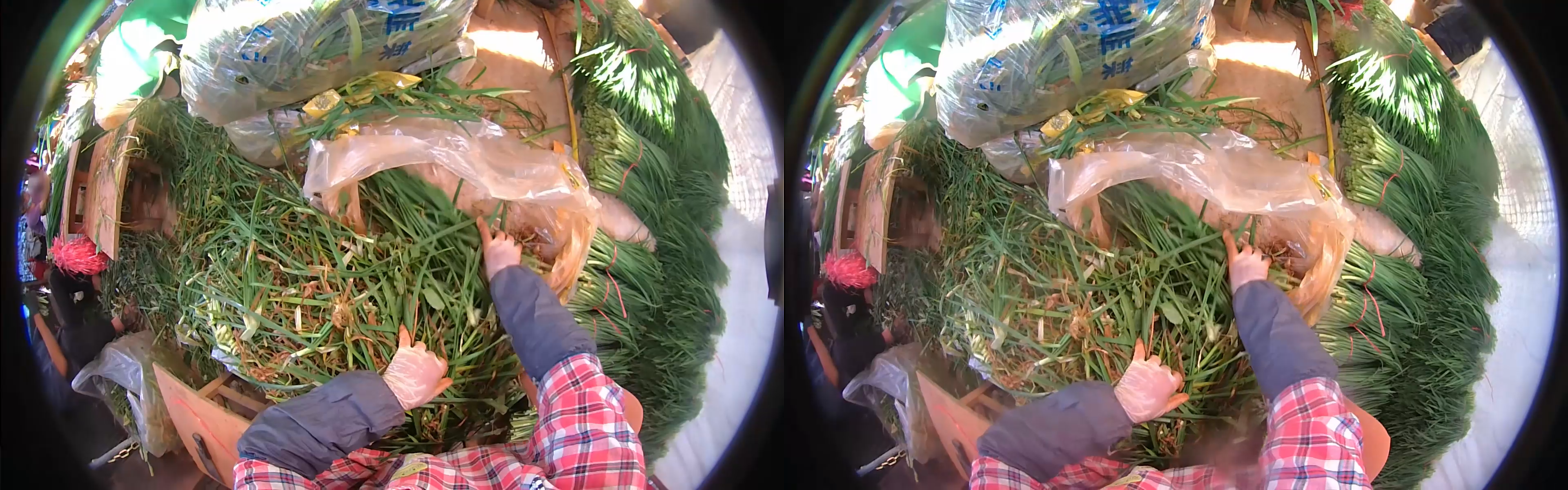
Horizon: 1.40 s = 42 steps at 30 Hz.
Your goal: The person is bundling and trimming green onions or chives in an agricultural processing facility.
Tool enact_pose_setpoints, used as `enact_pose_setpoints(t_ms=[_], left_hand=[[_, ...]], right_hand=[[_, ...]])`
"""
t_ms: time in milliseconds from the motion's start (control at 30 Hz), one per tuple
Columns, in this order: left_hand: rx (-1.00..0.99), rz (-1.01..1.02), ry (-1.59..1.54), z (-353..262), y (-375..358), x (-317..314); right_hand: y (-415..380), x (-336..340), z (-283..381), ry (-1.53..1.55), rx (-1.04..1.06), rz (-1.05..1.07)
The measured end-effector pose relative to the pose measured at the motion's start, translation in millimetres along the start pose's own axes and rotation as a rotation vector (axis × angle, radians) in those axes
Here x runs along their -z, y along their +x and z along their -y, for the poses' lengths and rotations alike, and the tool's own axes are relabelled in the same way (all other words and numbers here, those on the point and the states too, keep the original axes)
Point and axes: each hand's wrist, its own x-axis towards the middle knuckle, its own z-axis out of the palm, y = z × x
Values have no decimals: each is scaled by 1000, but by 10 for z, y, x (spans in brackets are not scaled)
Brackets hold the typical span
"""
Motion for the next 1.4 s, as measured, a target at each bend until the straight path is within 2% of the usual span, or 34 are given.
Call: enact_pose_setpoints(t_ms=[67, 100, 200, 267, 400, 467, 500, 600, 667, 733, 800, 833, 900, 933, 967, 1000, 1067, 1133, 1233, 1367, 1400], left_hand=[[6, -25, 16, 27, 9, -21], [4, -13, -6, 35, 4, -33], [3, 17, -30, 53, -16, -2], [-12, 11, -32, 75, -17, -67], [0, 67, -74, 119, 2, -37], [3, 55, -69, 138, 13, -31], [45, 182, -134, 165, 37, 94], [152, -227, -476, 291, -30, 378], [238, -509, -916, 382, -76, 788], [246, -770, -1669, 456, 101, 907], [243, -798, -2019, 550, 340, 829], [44, -711, -2042, 638, 470, 748], [175, -999, -2132, 654, 733, 524], [145, -973, -2349, 576, 701, 552], [88, -872, -2544, 763, 814, 252], [-60, -778, -2767, 745, 603, 324], [4, -875, -2729, 566, 311, 488], [195, -1077, -2534, 499, 130, 536], [187, -1073, -2562, 474, -139, 509], [107, -1317, -2551, 531, -237, 252], [142, -1373, -2485, 460, -309, 303]], right_hand=[[302, 78, -50, 96, -99, 120], [330, 255, -97, 108, -101, 164], [357, 996, -265, 399, -126, 188], [563, 996, -543, 178, 89, -209], [757, 1590, -851, 745, -102, -293], [746, 1808, -881, 891, -68, -336], [718, 1900, -862, 941, -37, -350], [569, 2120, -736, 1016, 94, -363], [381, 2248, -620, 999, 221, -346], [100, 2346, -522, 934, 382, -308], [-254, 2351, -442, 815, 568, -235], [-438, 2313, -415, 725, 660, -185], [-815, 2159, -342, 394, 786, -118], [-920, 2059, -268, 144, 803, -119], [-1008, 2031, -236, 239, 888, -230], [-1098, 2069, -202, 224, 938, -201], [-1295, 2210, -147, 81, 968, -164], [-1405, 2144, -46, 34, 948, -174], [-1524, 2096, 81, 74, 970, -213], [-1607, 2125, 166, 65, 1028, -238], [-1651, 2336, 108, 84, 996, -55]])
